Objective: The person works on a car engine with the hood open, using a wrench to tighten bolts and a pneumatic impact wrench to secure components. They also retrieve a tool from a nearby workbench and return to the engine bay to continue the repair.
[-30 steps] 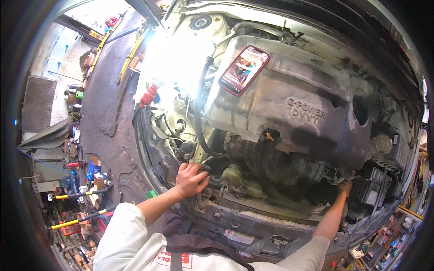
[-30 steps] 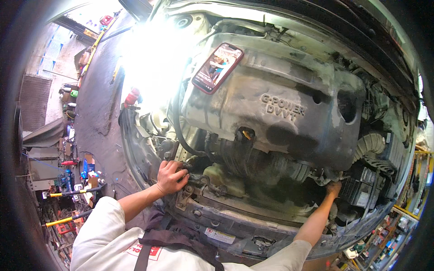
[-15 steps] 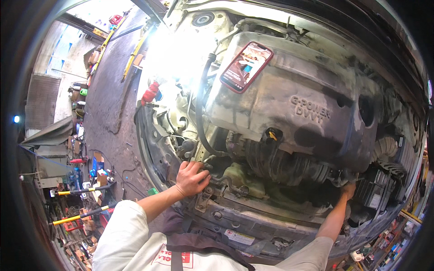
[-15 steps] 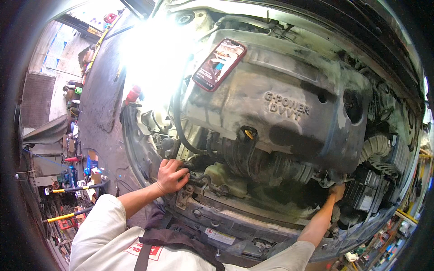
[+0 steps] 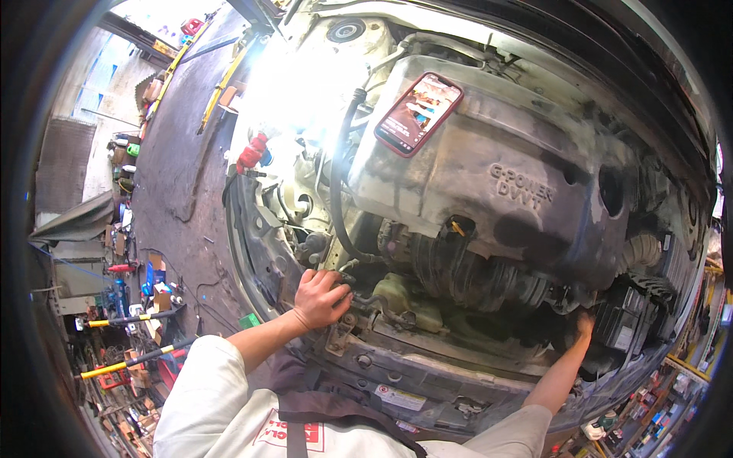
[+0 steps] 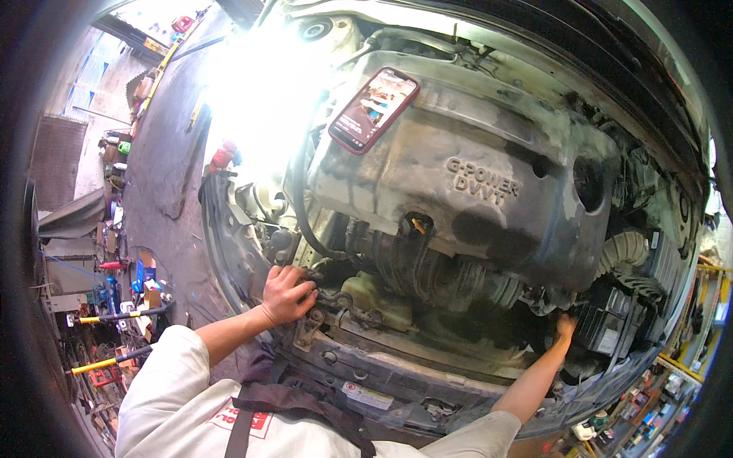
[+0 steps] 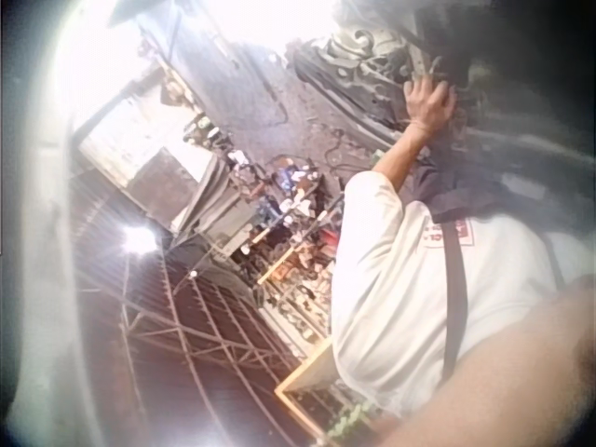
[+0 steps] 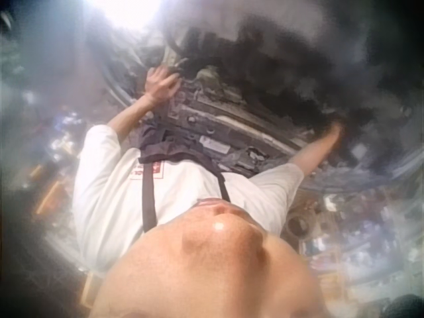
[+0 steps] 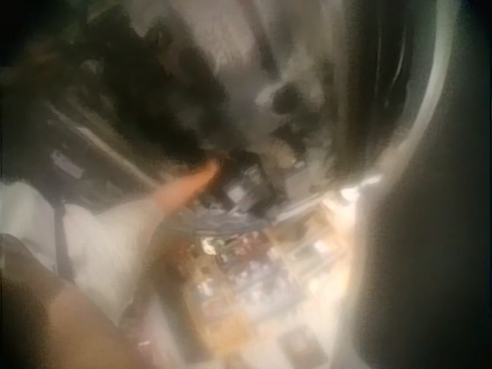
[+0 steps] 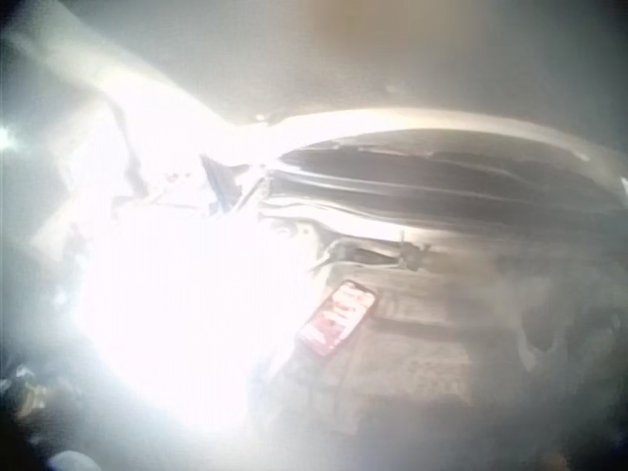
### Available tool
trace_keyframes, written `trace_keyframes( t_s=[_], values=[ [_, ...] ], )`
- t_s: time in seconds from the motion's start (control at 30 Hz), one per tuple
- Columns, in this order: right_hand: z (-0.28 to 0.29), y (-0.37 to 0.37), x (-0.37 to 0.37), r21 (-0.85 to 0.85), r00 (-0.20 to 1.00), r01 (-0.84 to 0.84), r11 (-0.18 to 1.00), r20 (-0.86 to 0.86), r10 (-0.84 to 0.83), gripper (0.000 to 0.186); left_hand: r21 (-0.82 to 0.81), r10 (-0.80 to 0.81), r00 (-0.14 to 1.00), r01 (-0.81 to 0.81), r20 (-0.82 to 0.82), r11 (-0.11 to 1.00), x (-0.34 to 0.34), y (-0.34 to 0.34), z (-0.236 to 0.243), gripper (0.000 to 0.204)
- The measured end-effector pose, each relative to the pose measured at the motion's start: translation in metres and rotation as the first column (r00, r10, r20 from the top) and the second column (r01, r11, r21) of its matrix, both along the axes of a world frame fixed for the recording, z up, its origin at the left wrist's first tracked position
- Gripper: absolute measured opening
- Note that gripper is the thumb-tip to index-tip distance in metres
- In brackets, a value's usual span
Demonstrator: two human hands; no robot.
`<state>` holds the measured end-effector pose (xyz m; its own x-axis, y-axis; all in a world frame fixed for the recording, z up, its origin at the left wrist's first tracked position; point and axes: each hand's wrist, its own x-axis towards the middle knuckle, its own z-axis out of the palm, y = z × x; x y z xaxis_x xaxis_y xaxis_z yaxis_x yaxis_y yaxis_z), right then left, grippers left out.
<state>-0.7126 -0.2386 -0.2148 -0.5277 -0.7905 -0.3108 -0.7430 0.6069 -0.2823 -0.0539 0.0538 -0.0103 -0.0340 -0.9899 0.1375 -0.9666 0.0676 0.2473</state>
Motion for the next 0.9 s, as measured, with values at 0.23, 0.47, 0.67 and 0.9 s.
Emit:
trace_keyframes(
  t_s=[0.23,0.47,0.67,0.9],
  values=[
    [-0.006,0.007,0.007,-0.226,1.000,0.022,0.974,-0.004,-0.024,0.038,0.012,0.004,1.000,-0.004,0.000,1.000,-0.001,-0.001,0.002,0.016],
    [0.011,0.010,0.027,-0.153,0.971,0.018,0.988,-0.232,-0.054,0.039,0.015,0.003,1.000,-0.003,0.004,1.000,-0.001,-0.002,0.002,0.017],
    [0.012,0.013,0.024,-0.160,0.993,-0.108,0.981,-0.052,0.101,0.037,0.008,0.004,1.000,-0.004,-0.001,1.000,0.000,0.000,0.000,0.017],
    [-0.006,-0.001,-0.004,-0.102,0.995,-0.072,0.992,-0.076,0.064,0.034,0.004,0.000,1.000,0.000,-0.002,1.000,0.000,0.000,0.001,0.017]
  ],
)
